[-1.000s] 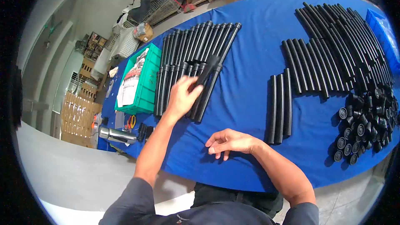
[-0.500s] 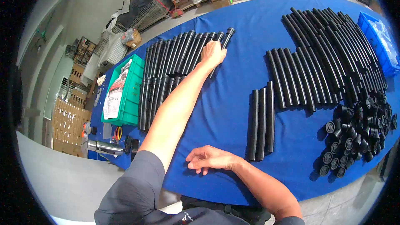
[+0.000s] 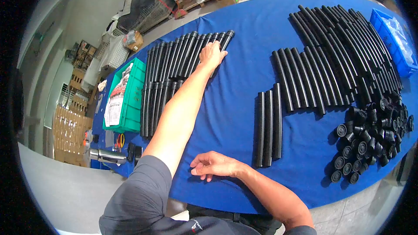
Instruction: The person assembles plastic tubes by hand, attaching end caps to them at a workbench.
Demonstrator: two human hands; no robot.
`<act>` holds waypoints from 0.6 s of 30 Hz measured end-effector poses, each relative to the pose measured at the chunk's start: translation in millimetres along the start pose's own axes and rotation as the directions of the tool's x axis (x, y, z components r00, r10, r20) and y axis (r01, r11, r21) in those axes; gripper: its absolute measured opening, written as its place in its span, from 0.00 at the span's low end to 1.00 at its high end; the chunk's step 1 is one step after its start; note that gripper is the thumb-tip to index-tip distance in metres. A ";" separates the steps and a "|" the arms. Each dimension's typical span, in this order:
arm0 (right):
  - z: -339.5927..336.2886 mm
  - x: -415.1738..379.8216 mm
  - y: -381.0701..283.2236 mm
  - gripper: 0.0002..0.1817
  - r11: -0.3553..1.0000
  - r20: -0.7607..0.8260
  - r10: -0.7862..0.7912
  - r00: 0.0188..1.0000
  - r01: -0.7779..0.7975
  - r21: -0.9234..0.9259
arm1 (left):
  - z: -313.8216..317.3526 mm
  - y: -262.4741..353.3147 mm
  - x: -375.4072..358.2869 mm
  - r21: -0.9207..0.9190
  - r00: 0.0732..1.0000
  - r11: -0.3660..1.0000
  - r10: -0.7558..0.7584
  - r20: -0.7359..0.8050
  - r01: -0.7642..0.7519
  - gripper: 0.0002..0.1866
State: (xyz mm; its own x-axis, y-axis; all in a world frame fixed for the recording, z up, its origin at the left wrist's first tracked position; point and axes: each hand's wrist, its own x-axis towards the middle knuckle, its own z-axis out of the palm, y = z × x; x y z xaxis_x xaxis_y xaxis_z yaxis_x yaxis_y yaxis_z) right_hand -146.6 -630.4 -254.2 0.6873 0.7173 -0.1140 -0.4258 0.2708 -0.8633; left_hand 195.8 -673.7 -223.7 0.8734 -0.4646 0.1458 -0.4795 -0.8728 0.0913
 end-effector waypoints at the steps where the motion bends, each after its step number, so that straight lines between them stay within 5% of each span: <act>1: 0.3 -0.3 -1.0 0.31 1.000 -0.002 -0.003 1.000 0.002 -0.013 | -1.4 -1.0 -2.3 0.009 1.000 1.000 0.011 -0.015 -0.011 0.30; 6: -0.1 -1.4 -0.5 0.26 0.999 0.013 -0.029 1.000 0.029 -0.044 | -20.9 7.1 -29.4 -0.029 0.975 0.992 0.118 -0.188 -0.125 0.34; 9: -0.1 -3.4 -4.1 0.23 0.995 0.078 -0.021 0.997 0.029 -0.099 | -26.1 24.5 -75.7 -0.179 0.895 0.900 0.336 -0.294 -0.397 0.28; 14: 7.4 1.0 8.0 0.19 0.976 0.262 0.065 0.963 -0.007 -0.217 | -79.3 75.4 -220.1 -0.597 0.807 0.599 0.571 -0.150 -0.534 0.14; 15: 4.9 2.2 10.3 0.18 0.980 0.249 0.046 0.967 0.004 -0.198 | -102.2 81.0 -254.9 -0.698 0.783 0.549 0.621 -0.029 -0.461 0.11; 16: 3.3 3.7 15.3 0.18 0.985 0.237 0.029 0.971 0.013 -0.173 | -117.9 77.8 -289.2 -0.857 0.709 0.420 0.699 0.096 -0.298 0.08; 17: -2.6 8.4 23.9 0.17 0.957 0.265 -0.087 0.960 0.154 -0.245 | -143.9 71.3 -317.2 -0.900 0.466 0.368 0.855 0.228 -0.235 0.07; 18: -8.2 11.0 28.3 0.16 0.903 0.297 -0.196 0.934 0.290 -0.317 | -142.8 60.1 -349.2 -0.977 0.203 0.212 0.958 0.201 -0.034 0.08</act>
State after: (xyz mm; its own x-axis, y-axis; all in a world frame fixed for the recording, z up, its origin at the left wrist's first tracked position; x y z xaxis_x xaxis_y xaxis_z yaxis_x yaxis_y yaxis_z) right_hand -146.3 -620.1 -283.9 0.5508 0.8080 0.2091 0.0013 0.2496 -0.9683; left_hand -150.1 -542.5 -128.4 -0.2652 -0.9608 -0.0810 -0.2139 -0.0233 0.9766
